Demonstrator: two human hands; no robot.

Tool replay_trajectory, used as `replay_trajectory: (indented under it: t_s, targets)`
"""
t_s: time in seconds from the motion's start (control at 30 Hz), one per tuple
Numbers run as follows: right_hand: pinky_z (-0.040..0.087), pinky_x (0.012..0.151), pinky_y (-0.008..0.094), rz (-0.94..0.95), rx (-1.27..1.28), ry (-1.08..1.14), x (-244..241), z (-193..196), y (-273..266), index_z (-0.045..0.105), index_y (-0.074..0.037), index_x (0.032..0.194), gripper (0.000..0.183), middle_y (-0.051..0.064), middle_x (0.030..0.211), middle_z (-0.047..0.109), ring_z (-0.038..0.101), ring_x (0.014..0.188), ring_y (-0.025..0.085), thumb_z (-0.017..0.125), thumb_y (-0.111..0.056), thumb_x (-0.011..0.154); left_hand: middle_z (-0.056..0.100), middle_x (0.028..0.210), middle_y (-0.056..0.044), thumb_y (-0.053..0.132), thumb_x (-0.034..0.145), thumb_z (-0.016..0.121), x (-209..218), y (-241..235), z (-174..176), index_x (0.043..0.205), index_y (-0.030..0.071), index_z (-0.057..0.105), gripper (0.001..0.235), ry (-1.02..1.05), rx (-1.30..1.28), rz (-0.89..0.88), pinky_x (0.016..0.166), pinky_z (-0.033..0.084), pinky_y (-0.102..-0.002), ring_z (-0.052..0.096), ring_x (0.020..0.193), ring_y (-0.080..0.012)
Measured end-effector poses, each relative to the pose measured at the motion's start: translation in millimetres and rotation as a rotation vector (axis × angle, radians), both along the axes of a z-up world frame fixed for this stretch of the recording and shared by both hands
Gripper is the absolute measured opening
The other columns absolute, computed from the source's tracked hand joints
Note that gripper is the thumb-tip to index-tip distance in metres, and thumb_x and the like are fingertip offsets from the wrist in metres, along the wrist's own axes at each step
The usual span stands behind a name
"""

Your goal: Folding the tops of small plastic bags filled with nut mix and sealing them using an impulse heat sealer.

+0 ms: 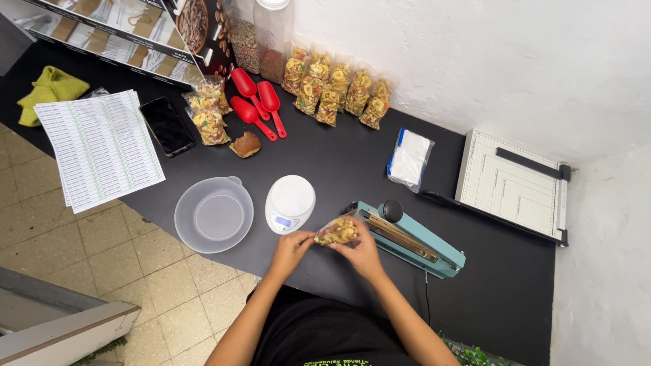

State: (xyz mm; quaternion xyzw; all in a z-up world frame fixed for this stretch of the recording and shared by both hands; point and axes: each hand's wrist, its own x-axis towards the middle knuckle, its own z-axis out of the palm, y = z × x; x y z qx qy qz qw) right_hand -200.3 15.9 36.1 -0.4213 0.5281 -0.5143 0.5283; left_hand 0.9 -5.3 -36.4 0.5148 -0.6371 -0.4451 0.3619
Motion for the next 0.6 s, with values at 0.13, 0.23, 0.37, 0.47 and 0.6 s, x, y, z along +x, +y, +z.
replay_trajectory:
  t_s: [0.13, 0.23, 0.37, 0.47, 0.6]
  targets:
    - [0.061, 0.091, 0.032, 0.009, -0.027, -0.022, -7, 8, -3, 0.059, -0.002, 0.136, 0.077, 0.016, 0.117, 0.073, 0.071, 0.106, 0.02, 0.09, 0.011, 0.066, 0.082, 0.088, -0.007, 0.016, 0.092, 0.075, 7, 0, 41, 0.098, 0.014, 0.084, 0.011, 0.182, 0.157, 0.039, 0.082, 0.06, -0.033, 0.078, 0.09, -0.0208]
    - [0.061, 0.09, 0.033, 0.006, -0.036, -0.027, -6, 10, -5, 0.059, -0.001, 0.135, 0.075, 0.017, 0.118, 0.073, 0.071, 0.106, 0.021, 0.089, 0.01, 0.067, 0.073, 0.124, -0.019, 0.001, 0.091, 0.071, -5, 3, 31, 0.139, 0.004, 0.059, 0.05, 0.656, 0.337, -0.067, 0.098, 0.055, -0.04, 0.07, 0.109, -0.0238]
    - [0.062, 0.087, 0.032, -0.005, -0.051, -0.052, -3, 17, 1, 0.058, -0.002, 0.135, 0.077, 0.016, 0.116, 0.073, 0.071, 0.103, 0.021, 0.09, 0.011, 0.066, 0.077, 0.099, -0.015, 0.0, 0.09, 0.071, -7, 4, 26, 0.111, 0.0, 0.068, 0.022, 0.552, 0.331, -0.124, 0.087, 0.056, -0.035, 0.073, 0.088, -0.0195]
    - [0.062, 0.086, 0.034, -0.03, -0.08, -0.02, -6, 31, -2, 0.058, -0.001, 0.132, 0.075, 0.017, 0.115, 0.073, 0.071, 0.103, 0.022, 0.09, 0.011, 0.066, 0.08, 0.076, -0.012, 0.006, 0.092, 0.07, 10, 5, 32, 0.089, 0.006, 0.077, 0.008, 0.371, 0.29, -0.08, 0.078, 0.056, -0.031, 0.077, 0.074, -0.0164]
    - [0.062, 0.085, 0.034, -0.056, -0.087, 0.069, -13, 29, 1, 0.06, -0.001, 0.131, 0.073, 0.018, 0.113, 0.074, 0.072, 0.103, 0.023, 0.091, 0.01, 0.065, 0.079, 0.111, -0.008, 0.015, 0.097, 0.065, 35, 17, 35, 0.117, 0.014, 0.076, 0.023, -0.169, -0.021, -0.195, 0.104, 0.05, -0.042, 0.069, 0.116, -0.0286]
